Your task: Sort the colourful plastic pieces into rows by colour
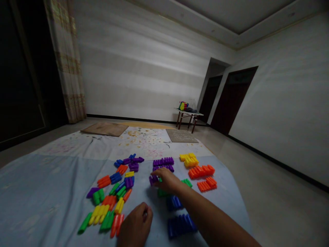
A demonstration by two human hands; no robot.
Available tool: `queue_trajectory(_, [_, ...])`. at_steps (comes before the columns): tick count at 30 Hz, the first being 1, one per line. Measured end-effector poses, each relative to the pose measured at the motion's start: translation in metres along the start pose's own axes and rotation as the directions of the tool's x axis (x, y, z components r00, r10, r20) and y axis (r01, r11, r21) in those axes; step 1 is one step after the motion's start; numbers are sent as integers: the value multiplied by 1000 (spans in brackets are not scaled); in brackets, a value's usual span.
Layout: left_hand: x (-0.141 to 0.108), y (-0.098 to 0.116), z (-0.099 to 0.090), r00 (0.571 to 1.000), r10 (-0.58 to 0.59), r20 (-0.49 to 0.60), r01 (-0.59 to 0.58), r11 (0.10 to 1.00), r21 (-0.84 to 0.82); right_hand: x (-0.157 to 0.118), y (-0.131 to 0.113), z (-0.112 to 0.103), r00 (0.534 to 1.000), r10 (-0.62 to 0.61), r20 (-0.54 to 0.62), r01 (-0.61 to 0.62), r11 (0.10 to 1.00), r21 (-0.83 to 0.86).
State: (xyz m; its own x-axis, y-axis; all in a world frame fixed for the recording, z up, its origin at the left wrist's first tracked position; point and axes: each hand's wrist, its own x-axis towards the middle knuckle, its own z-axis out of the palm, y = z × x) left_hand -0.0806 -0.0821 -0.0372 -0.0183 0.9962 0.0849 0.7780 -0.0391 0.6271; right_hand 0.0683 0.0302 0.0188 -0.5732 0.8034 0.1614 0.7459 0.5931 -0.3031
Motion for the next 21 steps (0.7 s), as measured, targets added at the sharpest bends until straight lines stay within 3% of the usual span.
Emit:
queue_trajectory(3, [0, -1, 1, 1000, -3, -5, 3, 1000, 2, -5, 28, -25, 979, 183, -88, -189, 980, -67])
queue_trajectory(7, [1, 1, 0, 1000, -22, 7, 22, 1000, 14, -10, 70, -42, 944, 322, -75, -330, 933, -142])
queue_trajectory(12, [0, 2, -2, 1000, -27, 16, 26, 999, 30, -14, 102, -32, 897, 442, -5, -432, 874, -221])
queue_trajectory(21, [1, 0, 0, 999, -38, 27, 37, 999, 28, -11, 121, -14, 877, 469, 103, -439, 870, -226])
